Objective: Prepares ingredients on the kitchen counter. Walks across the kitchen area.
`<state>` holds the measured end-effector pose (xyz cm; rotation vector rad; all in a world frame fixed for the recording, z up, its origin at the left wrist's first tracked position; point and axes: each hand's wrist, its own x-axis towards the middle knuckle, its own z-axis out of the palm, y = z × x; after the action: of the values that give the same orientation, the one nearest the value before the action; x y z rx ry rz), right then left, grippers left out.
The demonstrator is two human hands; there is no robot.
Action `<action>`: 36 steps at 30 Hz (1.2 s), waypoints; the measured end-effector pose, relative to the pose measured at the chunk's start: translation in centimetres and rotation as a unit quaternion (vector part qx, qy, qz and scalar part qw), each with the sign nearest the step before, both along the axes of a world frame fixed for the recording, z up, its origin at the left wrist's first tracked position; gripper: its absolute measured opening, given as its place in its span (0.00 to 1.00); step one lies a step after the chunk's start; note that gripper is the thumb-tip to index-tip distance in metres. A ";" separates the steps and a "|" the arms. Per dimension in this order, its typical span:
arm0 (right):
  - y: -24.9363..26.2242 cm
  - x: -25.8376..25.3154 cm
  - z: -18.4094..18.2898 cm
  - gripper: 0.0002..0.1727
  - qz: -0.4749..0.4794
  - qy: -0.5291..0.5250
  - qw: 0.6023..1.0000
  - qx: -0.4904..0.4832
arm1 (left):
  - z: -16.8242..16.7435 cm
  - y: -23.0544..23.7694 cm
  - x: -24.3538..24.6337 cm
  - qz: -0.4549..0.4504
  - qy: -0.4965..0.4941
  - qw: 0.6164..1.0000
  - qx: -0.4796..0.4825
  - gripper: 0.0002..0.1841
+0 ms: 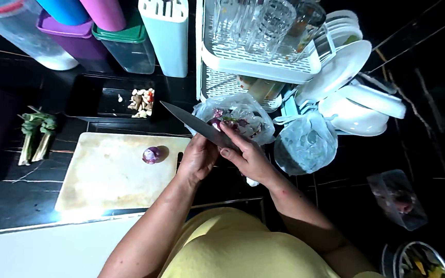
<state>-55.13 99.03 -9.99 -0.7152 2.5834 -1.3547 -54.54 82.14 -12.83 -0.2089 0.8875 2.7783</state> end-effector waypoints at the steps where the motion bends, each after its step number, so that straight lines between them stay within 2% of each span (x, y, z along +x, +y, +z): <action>1: 0.1 0.0 0.2 0.36 0.005 -0.012 1.000 -0.006 | 0.1 0.0 0.0 0.003 0.001 1.000 -0.002 0.17; 11: -0.1 -0.3 -0.2 0.31 -0.007 -0.018 1.000 -0.022 | 0.2 -0.1 0.3 0.028 0.035 0.998 -0.054 0.16; 14: 0.2 -0.5 0.2 0.27 -0.015 -0.101 0.992 -0.072 | -0.3 -0.4 0.2 0.015 0.037 0.998 -0.053 0.17; 17: 0.7 -0.5 0.8 0.24 -0.028 -0.240 0.956 -0.168 | -0.7 -0.9 0.2 -0.010 0.038 0.998 -0.057 0.21; 19: 1.3 -1.2 0.7 0.26 -0.062 -0.262 0.944 -0.190 | -0.8 -1.4 0.1 -0.027 0.042 0.997 -0.065 0.22; 22: 2.3 -2.7 0.3 0.26 -0.127 -0.232 0.950 -0.164 | -1.0 -1.8 0.0 -0.042 0.043 0.996 -0.063 0.25; 25: 3.0 -3.7 -0.3 0.28 -0.164 -0.199 0.963 -0.083 | -1.1 -1.8 0.1 -0.043 0.025 0.998 -0.033 0.22; 29: 2.1 -2.6 0.0 0.30 -0.116 -0.165 0.979 -0.029 | -1.0 -1.5 0.2 -0.033 0.002 0.999 -0.003 0.20; 33: 0.7 -0.9 0.5 0.35 -0.024 -0.066 0.998 0.005 | -1.0 -0.9 0.1 -0.015 0.024 0.999 -0.034 0.16; 36: -0.1 -0.3 0.4 0.37 -0.007 -0.019 0.999 0.026 | -0.8 -0.7 0.2 0.014 0.041 0.997 -0.061 0.12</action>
<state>-55.45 98.97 -9.63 -0.6576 2.5888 -1.2875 -54.30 81.41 -13.67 -0.1272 1.0836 2.7777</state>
